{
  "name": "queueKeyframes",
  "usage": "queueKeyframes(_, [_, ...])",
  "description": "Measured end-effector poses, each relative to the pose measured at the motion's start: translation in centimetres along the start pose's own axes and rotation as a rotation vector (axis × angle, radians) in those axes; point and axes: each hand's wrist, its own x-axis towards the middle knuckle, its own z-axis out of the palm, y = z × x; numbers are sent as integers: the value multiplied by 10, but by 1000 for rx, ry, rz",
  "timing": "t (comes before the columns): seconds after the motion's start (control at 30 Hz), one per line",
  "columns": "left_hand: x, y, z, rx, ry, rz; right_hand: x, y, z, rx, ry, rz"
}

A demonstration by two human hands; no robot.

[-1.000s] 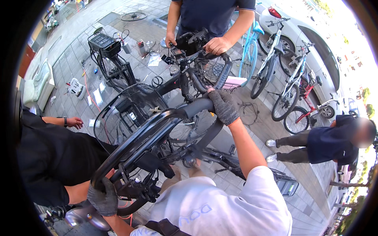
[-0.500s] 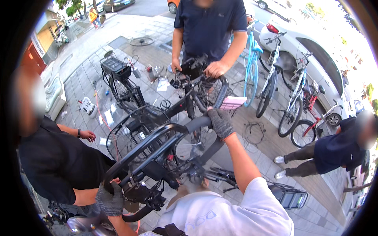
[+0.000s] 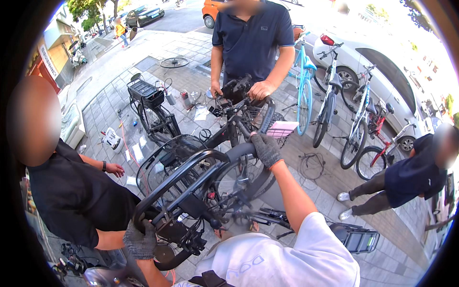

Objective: The person repairs a bicycle on a city sidewalk, using a screwdriver to adjust components on the handlebars and front fork. They work alongside another person who is also adjusting the bike's handlebars. The person then moves the bicycle to a different spot on the sidewalk and continues to adjust the handlebars and front basket.

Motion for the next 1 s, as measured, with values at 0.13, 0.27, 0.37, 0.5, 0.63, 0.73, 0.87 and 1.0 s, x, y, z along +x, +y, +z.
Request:
queueKeyframes(0.13, [-7,-14,4,-82,10,-43,-8,1,7,-65,71,-66])
queueKeyframes(0.27, [-10,-14,-2,-62,-14,-30,-6,-2,10,6,46,41])
queueKeyframes(0.37, [-14,-11,-8,-31,-30,-2,-12,-2,13,8,61,35])
queueKeyframes(0.5, [-20,-33,1,-63,-8,50,-16,10,11,-11,79,36])
queueKeyframes(0.63, [-27,-45,2,-176,-8,35,-26,-15,18,-55,62,34])
queueKeyframes(0.73, [-32,-38,-3,-304,-36,-32,-35,-18,15,-85,17,40])
queueKeyframes(0.87, [-29,-46,-3,-218,-22,9,-27,-1,15,-131,42,-30])
queueKeyframes(1.0, [-30,-50,-10,-74,3,28,-47,-5,20,-156,-1,-103])
